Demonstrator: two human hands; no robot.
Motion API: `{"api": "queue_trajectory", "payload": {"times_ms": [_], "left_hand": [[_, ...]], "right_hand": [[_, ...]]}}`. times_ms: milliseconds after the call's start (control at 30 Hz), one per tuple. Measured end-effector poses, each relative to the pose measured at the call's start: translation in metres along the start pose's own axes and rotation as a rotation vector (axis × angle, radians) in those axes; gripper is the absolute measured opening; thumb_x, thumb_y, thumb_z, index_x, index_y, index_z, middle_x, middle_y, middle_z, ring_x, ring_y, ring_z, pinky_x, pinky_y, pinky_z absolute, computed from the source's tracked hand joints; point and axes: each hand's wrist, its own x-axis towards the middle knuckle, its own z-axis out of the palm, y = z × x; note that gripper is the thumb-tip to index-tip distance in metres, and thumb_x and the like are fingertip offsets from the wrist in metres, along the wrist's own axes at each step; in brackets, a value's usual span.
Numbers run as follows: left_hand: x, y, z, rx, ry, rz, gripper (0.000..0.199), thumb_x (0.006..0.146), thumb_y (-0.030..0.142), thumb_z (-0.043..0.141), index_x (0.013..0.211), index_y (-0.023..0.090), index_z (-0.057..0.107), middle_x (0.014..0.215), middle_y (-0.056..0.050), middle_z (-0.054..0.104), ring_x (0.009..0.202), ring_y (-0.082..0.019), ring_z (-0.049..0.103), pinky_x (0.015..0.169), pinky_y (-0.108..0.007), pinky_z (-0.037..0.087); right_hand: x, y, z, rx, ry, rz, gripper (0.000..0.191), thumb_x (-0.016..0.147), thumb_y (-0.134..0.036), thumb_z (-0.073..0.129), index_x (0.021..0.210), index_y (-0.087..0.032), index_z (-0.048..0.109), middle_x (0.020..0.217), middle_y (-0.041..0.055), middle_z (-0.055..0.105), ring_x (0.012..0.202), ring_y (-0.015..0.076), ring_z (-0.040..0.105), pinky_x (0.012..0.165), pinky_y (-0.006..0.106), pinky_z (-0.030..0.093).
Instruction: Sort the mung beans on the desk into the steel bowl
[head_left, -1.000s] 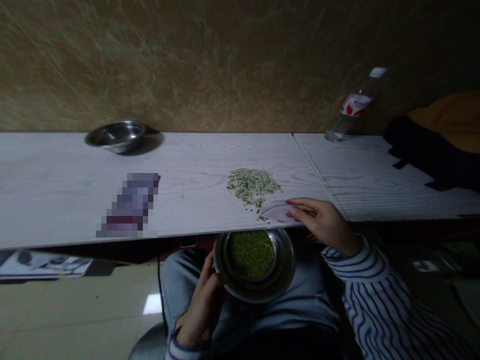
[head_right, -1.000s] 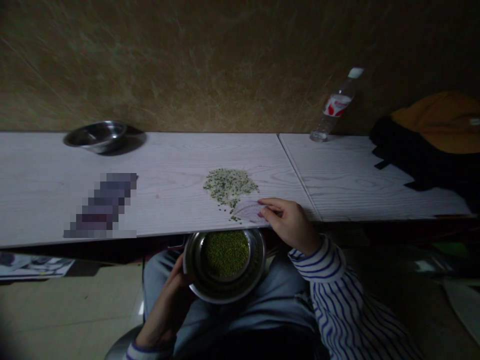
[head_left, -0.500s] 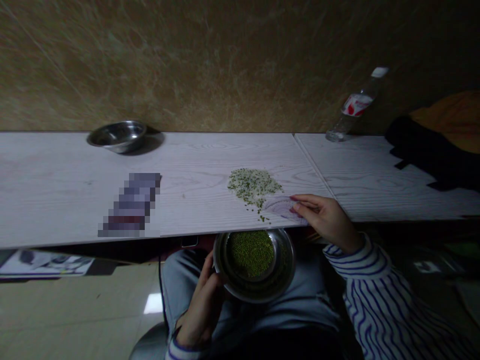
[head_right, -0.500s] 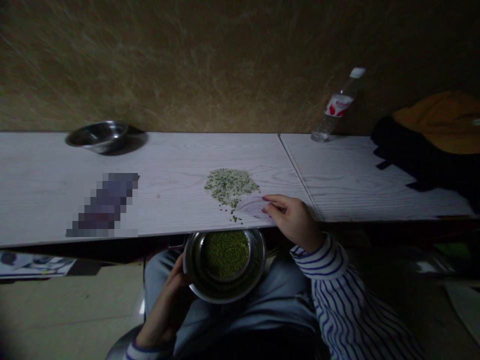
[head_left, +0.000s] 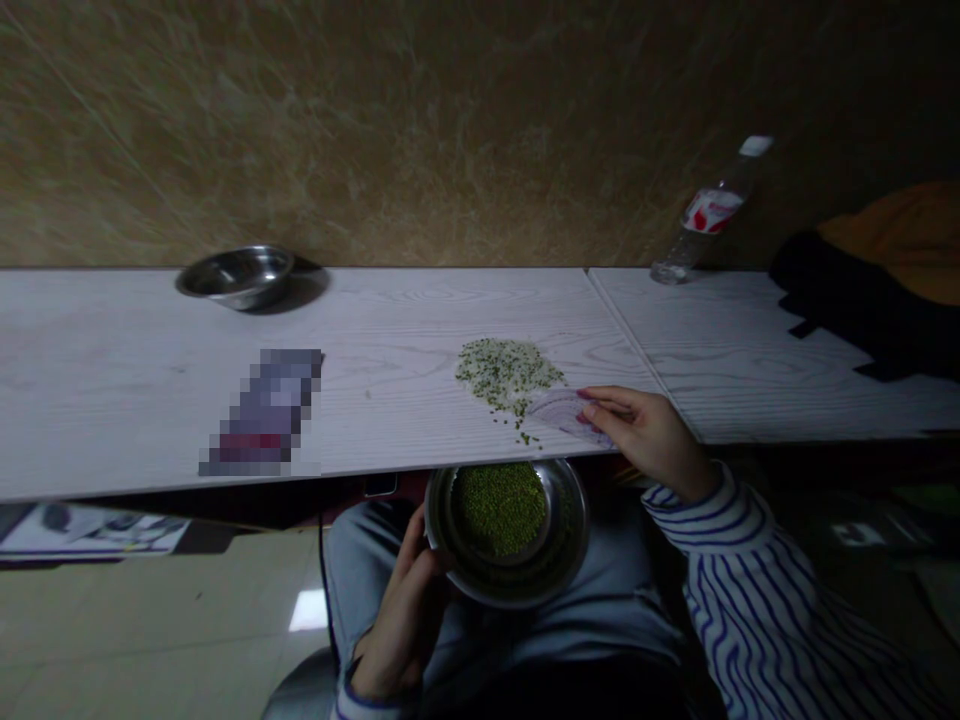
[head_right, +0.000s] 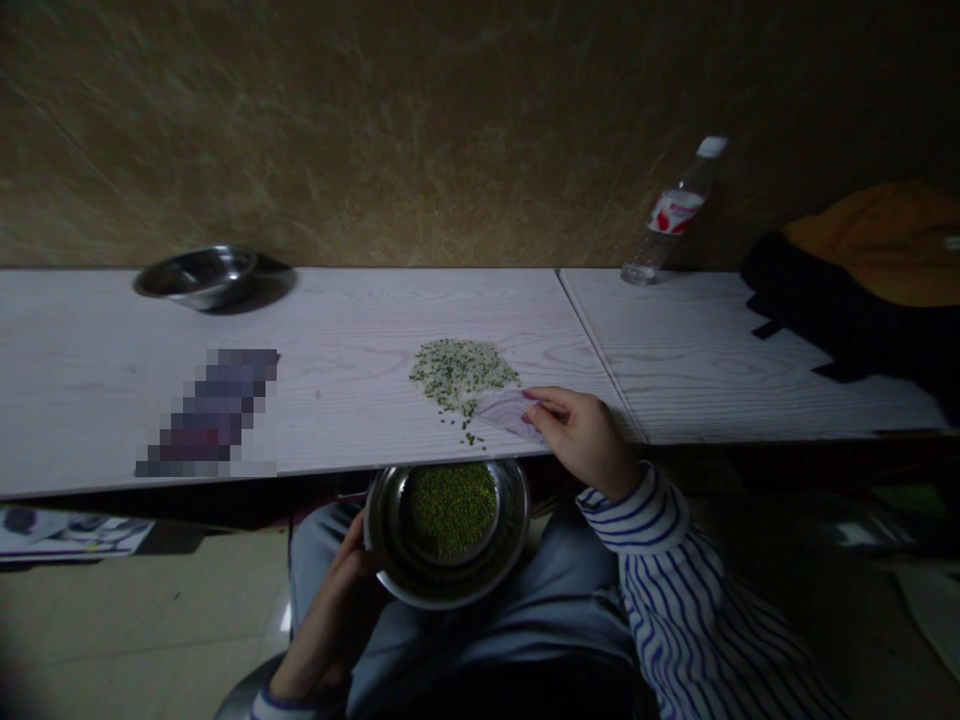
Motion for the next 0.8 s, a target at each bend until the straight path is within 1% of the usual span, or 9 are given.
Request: {"api": "queue_trajectory", "payload": {"times_ms": [67,167,333,433,567,700,800], "left_hand": [[0.001,0.000,0.000,0.004,-0.002,-0.003,0.075,0.064,0.020,0.066,0.137,0.027,0.049,0.108,-0.006,0.070,0.093,-0.027,0.063,0.070,-0.033,0.050],[0.002,-0.001,-0.001,-0.005,-0.006,0.003,0.074,0.065,0.020,0.066,0.137,0.026,0.049,0.113,-0.007,0.069,0.098,-0.028,0.062,0.069,-0.033,0.050],[0.004,-0.003,-0.004,-0.033,-0.021,0.007,0.072,0.063,0.022,0.069,0.133,0.029,0.054,0.114,-0.006,0.069,0.104,-0.030,0.061,0.079,-0.037,0.051],[0.004,-0.003,-0.005,-0.046,-0.024,0.019,0.069,0.062,0.022,0.070,0.130,0.029,0.057,0.119,-0.006,0.068,0.107,-0.029,0.061,0.081,-0.037,0.051],[0.003,-0.002,-0.005,-0.044,-0.009,0.017,0.071,0.063,0.019,0.068,0.132,0.029,0.055,0.120,-0.006,0.068,0.105,-0.028,0.061,0.077,-0.035,0.052],[0.002,0.000,-0.005,-0.047,-0.008,0.026,0.070,0.063,0.018,0.067,0.132,0.027,0.055,0.121,-0.008,0.067,0.102,-0.029,0.062,0.070,-0.032,0.052],[0.001,0.001,-0.005,-0.048,-0.025,0.020,0.074,0.066,0.019,0.066,0.137,0.028,0.050,0.121,-0.008,0.067,0.101,-0.028,0.062,0.071,-0.033,0.051]], "right_hand": [[0.000,-0.001,0.000,-0.004,-0.010,0.005,0.027,0.076,-0.027,0.068,0.099,-0.014,0.074,0.083,0.0099,0.078,0.079,0.0245,0.074,0.073,0.036,0.062],[0.000,-0.002,0.003,-0.007,-0.022,0.017,0.026,0.077,-0.025,0.067,0.099,-0.014,0.074,0.084,0.0105,0.078,0.080,0.0246,0.074,0.074,0.036,0.062],[0.000,-0.003,0.007,0.006,-0.042,-0.004,0.026,0.076,-0.028,0.068,0.098,-0.016,0.074,0.084,0.0086,0.078,0.079,0.0241,0.074,0.075,0.036,0.062],[0.000,-0.003,0.009,0.010,-0.056,-0.010,0.025,0.077,-0.029,0.068,0.098,-0.017,0.075,0.084,0.0082,0.078,0.079,0.0240,0.074,0.075,0.036,0.062],[0.002,-0.003,0.011,0.017,-0.053,-0.020,0.026,0.077,-0.026,0.067,0.100,-0.017,0.074,0.085,0.0078,0.078,0.081,0.0237,0.074,0.076,0.036,0.062],[0.005,-0.005,0.017,0.023,-0.059,-0.014,0.025,0.077,-0.022,0.065,0.100,-0.017,0.074,0.087,0.0080,0.078,0.082,0.0231,0.074,0.077,0.035,0.061],[0.006,-0.007,0.021,0.035,-0.086,-0.017,0.025,0.078,-0.022,0.064,0.101,-0.016,0.073,0.088,0.0084,0.078,0.081,0.0228,0.074,0.077,0.036,0.061]]}}
